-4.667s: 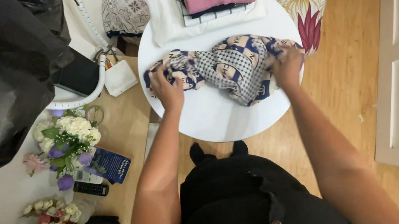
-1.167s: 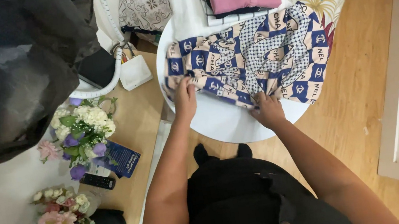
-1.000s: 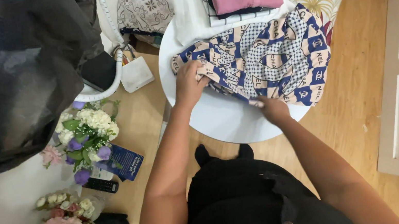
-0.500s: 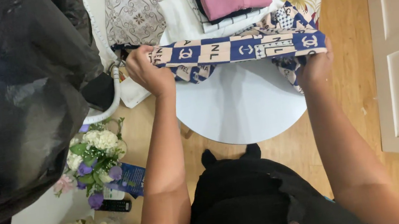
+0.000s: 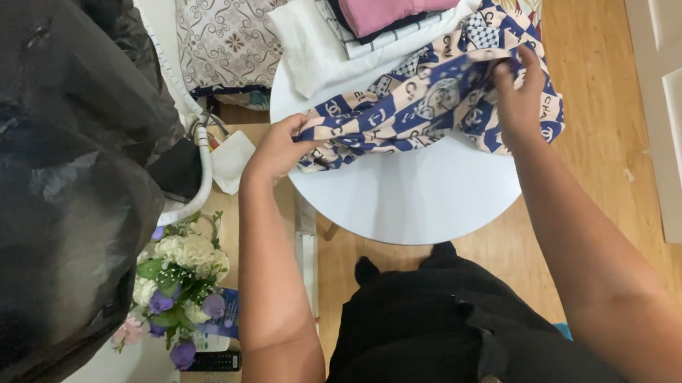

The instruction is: The person folds a pink shirt on a white round table, smoothing it out and folding it into a neat rectangle. They then pick up a patterned blue and white shirt from a pile on a nearby chair and fold it on the same table.

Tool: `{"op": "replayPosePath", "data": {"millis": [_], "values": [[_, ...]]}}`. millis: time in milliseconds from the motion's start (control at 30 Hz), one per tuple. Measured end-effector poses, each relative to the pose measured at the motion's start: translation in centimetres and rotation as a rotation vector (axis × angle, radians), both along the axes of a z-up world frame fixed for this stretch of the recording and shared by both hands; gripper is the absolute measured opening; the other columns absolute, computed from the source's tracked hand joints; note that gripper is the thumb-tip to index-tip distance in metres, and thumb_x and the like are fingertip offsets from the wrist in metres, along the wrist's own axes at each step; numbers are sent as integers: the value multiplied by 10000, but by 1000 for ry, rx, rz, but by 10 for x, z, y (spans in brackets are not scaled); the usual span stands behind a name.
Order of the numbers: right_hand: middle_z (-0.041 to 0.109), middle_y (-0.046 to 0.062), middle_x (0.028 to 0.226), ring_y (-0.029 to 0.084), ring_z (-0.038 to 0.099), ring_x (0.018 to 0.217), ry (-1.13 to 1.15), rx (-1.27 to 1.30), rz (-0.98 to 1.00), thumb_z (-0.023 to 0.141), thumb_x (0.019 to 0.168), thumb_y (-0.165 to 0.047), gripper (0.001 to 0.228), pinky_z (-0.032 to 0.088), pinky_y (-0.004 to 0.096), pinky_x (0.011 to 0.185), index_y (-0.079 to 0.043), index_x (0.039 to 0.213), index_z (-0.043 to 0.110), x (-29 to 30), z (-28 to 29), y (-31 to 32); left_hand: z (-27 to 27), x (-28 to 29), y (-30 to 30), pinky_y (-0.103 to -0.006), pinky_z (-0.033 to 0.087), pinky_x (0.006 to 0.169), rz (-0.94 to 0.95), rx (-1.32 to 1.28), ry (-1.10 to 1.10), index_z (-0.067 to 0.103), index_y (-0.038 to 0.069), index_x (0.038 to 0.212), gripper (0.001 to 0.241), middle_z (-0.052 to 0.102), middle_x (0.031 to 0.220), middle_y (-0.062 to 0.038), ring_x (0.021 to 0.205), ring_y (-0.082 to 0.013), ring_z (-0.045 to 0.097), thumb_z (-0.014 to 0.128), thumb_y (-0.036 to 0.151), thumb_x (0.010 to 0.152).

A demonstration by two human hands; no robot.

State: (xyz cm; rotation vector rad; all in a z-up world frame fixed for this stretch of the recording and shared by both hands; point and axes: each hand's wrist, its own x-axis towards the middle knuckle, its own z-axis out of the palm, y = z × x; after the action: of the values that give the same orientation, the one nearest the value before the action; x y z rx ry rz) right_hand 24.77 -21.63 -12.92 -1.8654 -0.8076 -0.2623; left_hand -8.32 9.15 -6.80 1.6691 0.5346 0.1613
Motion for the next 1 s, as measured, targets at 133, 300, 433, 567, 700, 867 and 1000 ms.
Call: {"op": "replayPosePath", "data": {"millis": [133, 300, 433, 567, 700, 867, 1000], "values": [[565, 95, 1402, 268, 563, 1303, -174, -339, -100, 759, 1002, -72, 507, 502, 407, 1066, -84, 1470, 565, -56, -3, 30, 1, 9, -8, -313, 556, 809, -23, 119, 67, 697, 3, 1216, 355, 764, 1018, -111, 880, -152, 665, 727, 186, 913], [462, 160, 1490, 200, 610, 1039, 271, -228, 556, 702, 909, -17, 651, 578, 265, 751, -97, 1503, 446, -155, 78, 79, 15, 30, -47, -322, 546, 839, 64, 257, -111, 671, -15, 1237, 435, 759, 1038, -121, 926, -180, 696, 688, 333, 977], [579, 193, 1179, 177, 593, 814, 596, -406, 591, 685, 978, -110, 522, 500, 281, 653, -95, 1472, 517, -135, 67, 85, 5, 34, -58, -333, 554, 890, 169, 343, -184, 687, 0, 1253, 439, 757, 1104, -120, 991, -192, 726, 677, 373, 1021], [662, 101, 978, 142, 595, 826, 287, -230, 555, 643, 1047, -83, 250, 506, 290, 733, -38, 1287, 696, -82, 59, 77, 58, 19, -77, -385, 536, 815, 311, 510, 7, 745, 57, 1240, 501, 668, 1061, -205, 955, -298, 663, 776, 378, 857], [602, 73, 1021, 152, 587, 886, -99, 64, 437, 586, 1093, -33, 219, 508, 288, 801, 7, 1269, 710, -50, 87, 61, 41, 17, -83, -365, 566, 766, 433, 371, 122, 692, 7, 1115, 516, 718, 1072, -146, 958, -228, 692, 796, 402, 801], [634, -3, 911, 53, 579, 711, 502, 314, 337, 511, 1114, -153, 228, 500, 210, 613, -16, 1261, 619, -28, 94, 38, 2, 23, -90, -317, 537, 883, 501, 64, 3, 717, 23, 1225, 508, 774, 1066, -150, 960, -188, 698, 558, 471, 1045], [600, 17, 815, 89, 553, 658, 598, 258, 280, 516, 1161, -186, 252, 466, 245, 569, 24, 1071, 622, -7, 38, 21, -13, 35, -97, -322, 540, 879, 730, 46, -79, 677, 53, 1261, 460, 762, 1092, -141, 961, -193, 711, 524, 427, 1042]]}}
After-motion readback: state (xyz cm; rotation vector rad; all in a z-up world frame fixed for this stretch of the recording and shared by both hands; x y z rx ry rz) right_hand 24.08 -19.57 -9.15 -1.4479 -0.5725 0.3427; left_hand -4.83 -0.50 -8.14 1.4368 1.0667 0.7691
